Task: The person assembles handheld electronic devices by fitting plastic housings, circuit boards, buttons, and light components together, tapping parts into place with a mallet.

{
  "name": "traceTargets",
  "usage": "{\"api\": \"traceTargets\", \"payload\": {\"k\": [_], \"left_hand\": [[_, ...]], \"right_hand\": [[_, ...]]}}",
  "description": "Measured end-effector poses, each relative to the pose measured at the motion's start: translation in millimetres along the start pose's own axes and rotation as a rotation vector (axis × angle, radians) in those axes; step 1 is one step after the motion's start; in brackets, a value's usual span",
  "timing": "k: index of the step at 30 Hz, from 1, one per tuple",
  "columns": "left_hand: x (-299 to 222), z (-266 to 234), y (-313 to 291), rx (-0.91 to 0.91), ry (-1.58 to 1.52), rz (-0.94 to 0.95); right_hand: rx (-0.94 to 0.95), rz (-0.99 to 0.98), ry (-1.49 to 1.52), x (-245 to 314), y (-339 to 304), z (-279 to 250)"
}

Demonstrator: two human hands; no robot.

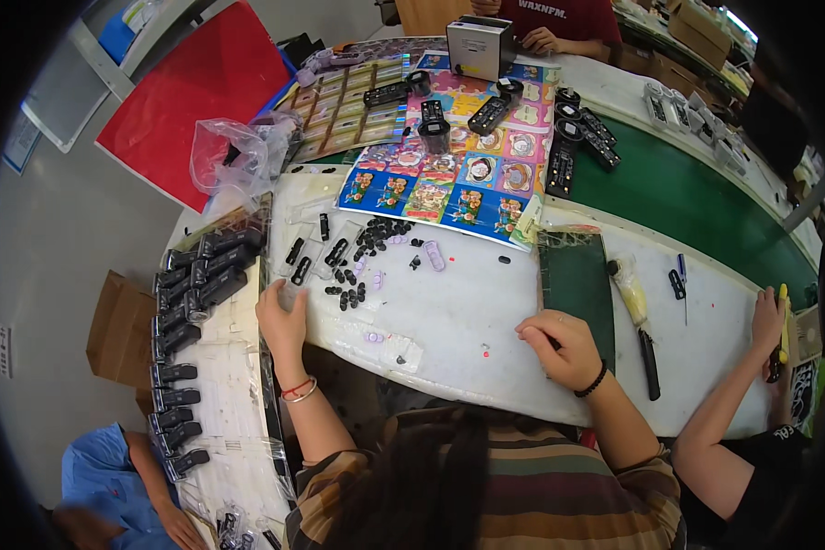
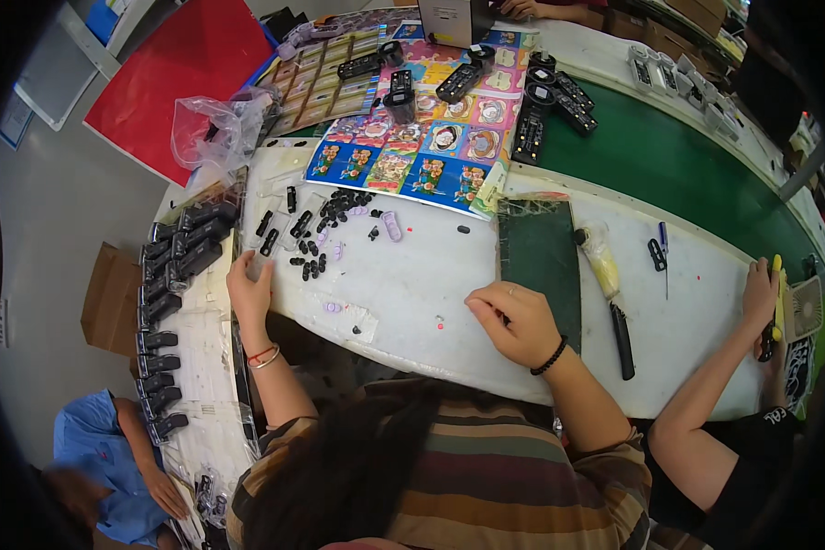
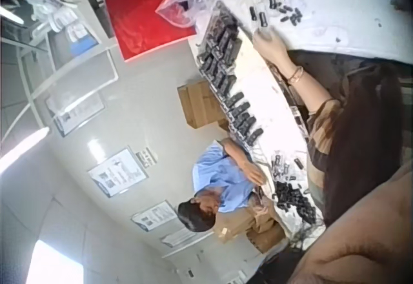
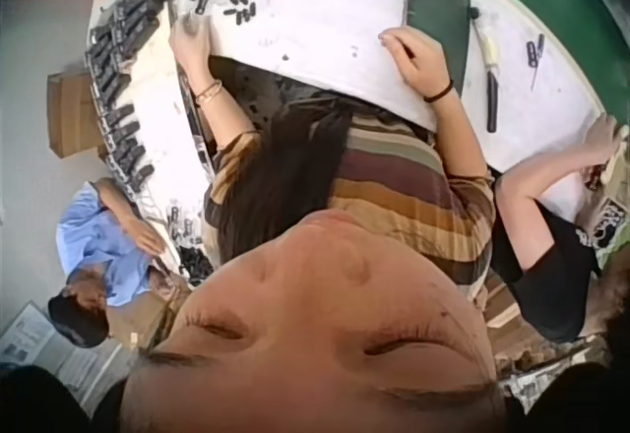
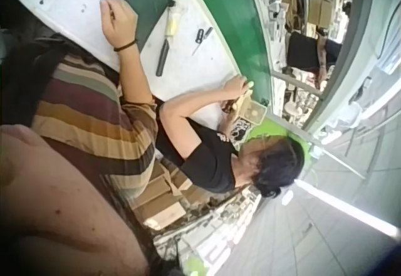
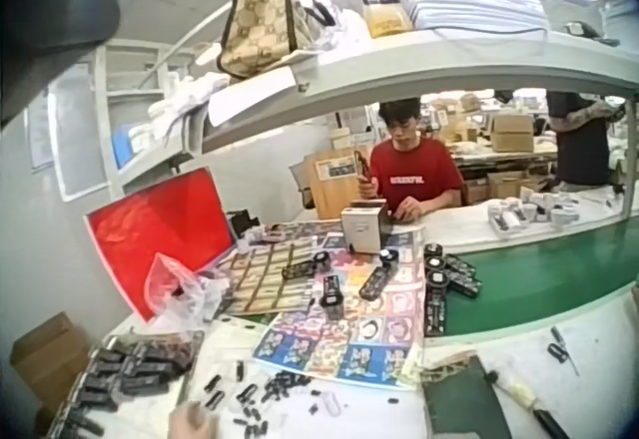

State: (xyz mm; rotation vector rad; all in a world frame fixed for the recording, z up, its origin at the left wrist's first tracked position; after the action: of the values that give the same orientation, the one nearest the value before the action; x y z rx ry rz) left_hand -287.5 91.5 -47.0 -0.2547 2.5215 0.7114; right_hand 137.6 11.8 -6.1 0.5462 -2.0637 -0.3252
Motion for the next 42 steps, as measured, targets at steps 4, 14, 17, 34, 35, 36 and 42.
{"api": "traceTargets", "payload": {"k": [4,14,17,34,35,36,42], "left_hand": [[1.2,-16.0,-18.2,0.028,-0.138,-0.081],[17.2,-75.3,-46.1,0.116,-0.42,-0.306],[41.8,-54.5,-52.6,0.061,-0.57,-0.332],[-201.2,36.0,-98.1,0.658,-0.833,0.35],[-226.5,42.6,-108.5,0.679,-0.81,0.46],[-242.9,50.3,-117.3,0.682,-0.798,0.554],[-286.8,80.9,-143.3,0.735,-0.761,0.723]], "right_hand": [[0.225,-0.044,-0.168,27.4,17.8,21.3],[0.446,-0.403,-0.373,15.8,136.6,173.7],[0.527,-0.371,-0.415,10.1,144.7,209.4],[-0.185,0.224,-0.054,-39.8,9.6,-63.0],[-0.263,0.391,0.139,-52.1,-13.4,-70.3],[-0.304,0.444,0.275,-52.5,-28.8,-71.8],[-0.364,0.368,-0.048,-32.0,-71.6,-62.8]]}}
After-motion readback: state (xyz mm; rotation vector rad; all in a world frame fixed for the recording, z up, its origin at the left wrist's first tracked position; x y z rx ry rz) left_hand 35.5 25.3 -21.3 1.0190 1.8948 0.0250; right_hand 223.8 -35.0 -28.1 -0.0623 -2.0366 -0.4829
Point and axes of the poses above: each hand's wrist, its own y-axis towards the middle knuckle, its own z-axis out of the palm, x = y × z, the point moved 5 cm from there along y, towards the middle knuckle, and after that the axes turned 4 degrees about -y, right-handed, at the moved point
